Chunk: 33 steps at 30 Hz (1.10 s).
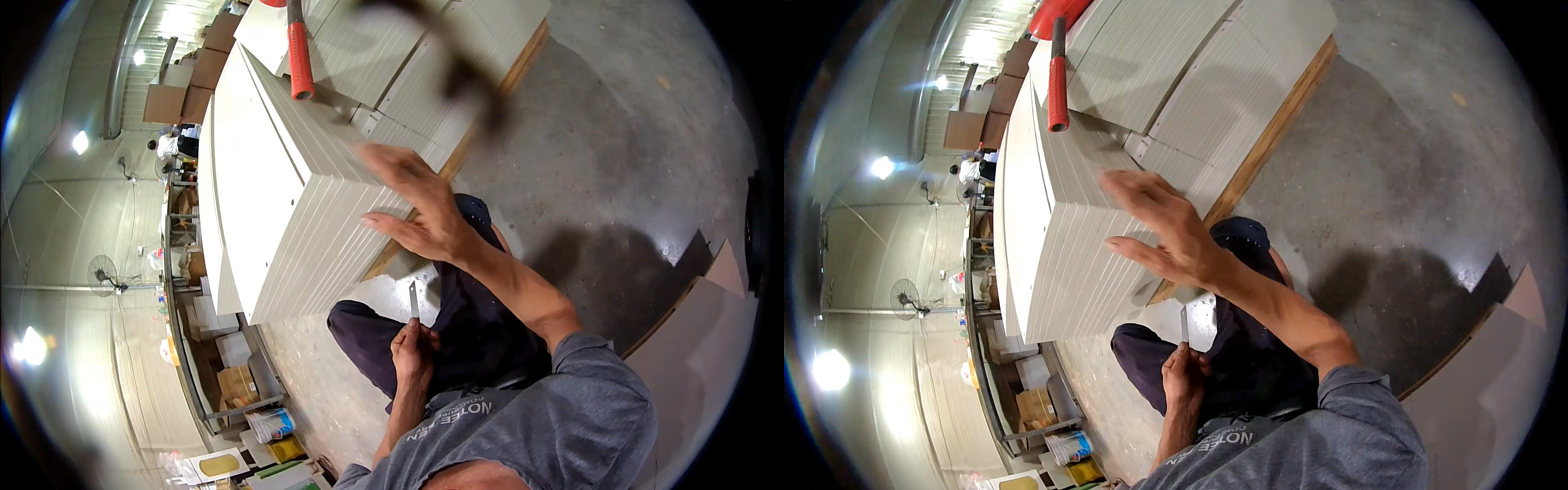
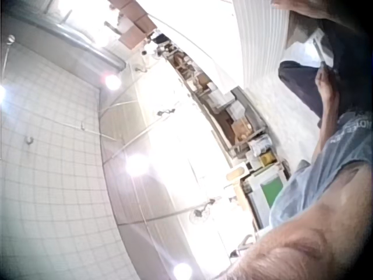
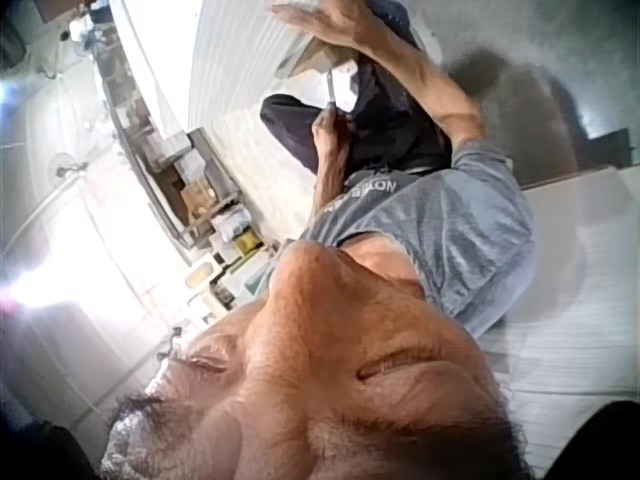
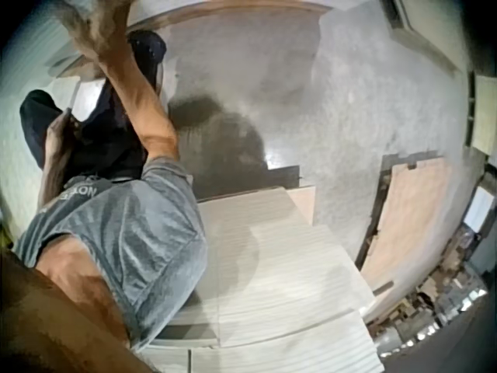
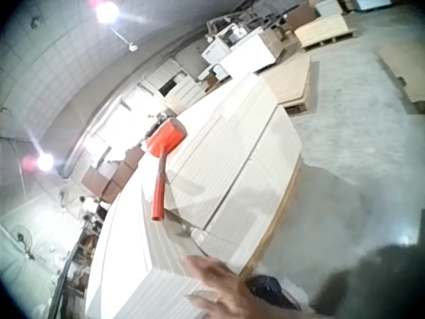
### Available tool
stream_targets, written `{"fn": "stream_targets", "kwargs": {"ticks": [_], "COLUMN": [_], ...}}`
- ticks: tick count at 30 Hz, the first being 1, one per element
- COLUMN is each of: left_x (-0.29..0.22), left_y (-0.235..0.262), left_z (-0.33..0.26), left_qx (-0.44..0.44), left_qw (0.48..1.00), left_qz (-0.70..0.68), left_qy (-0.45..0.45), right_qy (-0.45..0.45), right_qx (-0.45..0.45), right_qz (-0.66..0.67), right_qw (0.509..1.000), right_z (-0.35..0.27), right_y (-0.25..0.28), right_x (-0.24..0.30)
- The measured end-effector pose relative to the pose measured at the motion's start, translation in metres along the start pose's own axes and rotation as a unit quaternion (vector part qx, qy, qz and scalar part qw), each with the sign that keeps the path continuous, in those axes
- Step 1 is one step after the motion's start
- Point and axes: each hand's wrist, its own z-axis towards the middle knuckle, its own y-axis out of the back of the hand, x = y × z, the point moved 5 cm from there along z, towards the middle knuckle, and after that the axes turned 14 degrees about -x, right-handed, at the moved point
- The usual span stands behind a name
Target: The person assembles white furniture components by hand, inserting small metal pins or dowels into pre-drilled holes in the wood panels and using a red-handled mallet to secure the pieces together.
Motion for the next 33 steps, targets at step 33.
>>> {"fn": "stream_targets", "kwargs": {"ticks": [33], "left_x": [-0.057], "left_y": [0.036], "left_z": [0.000], "left_qx": [0.184], "left_qw": [0.975], "left_qz": [-0.046], "left_qy": [-0.114], "right_qy": [-0.490], "right_qx": [0.137], "right_qz": [-0.112], "right_qw": [0.854], "right_z": [-0.162], "right_y": [0.021], "right_x": [0.010]}}
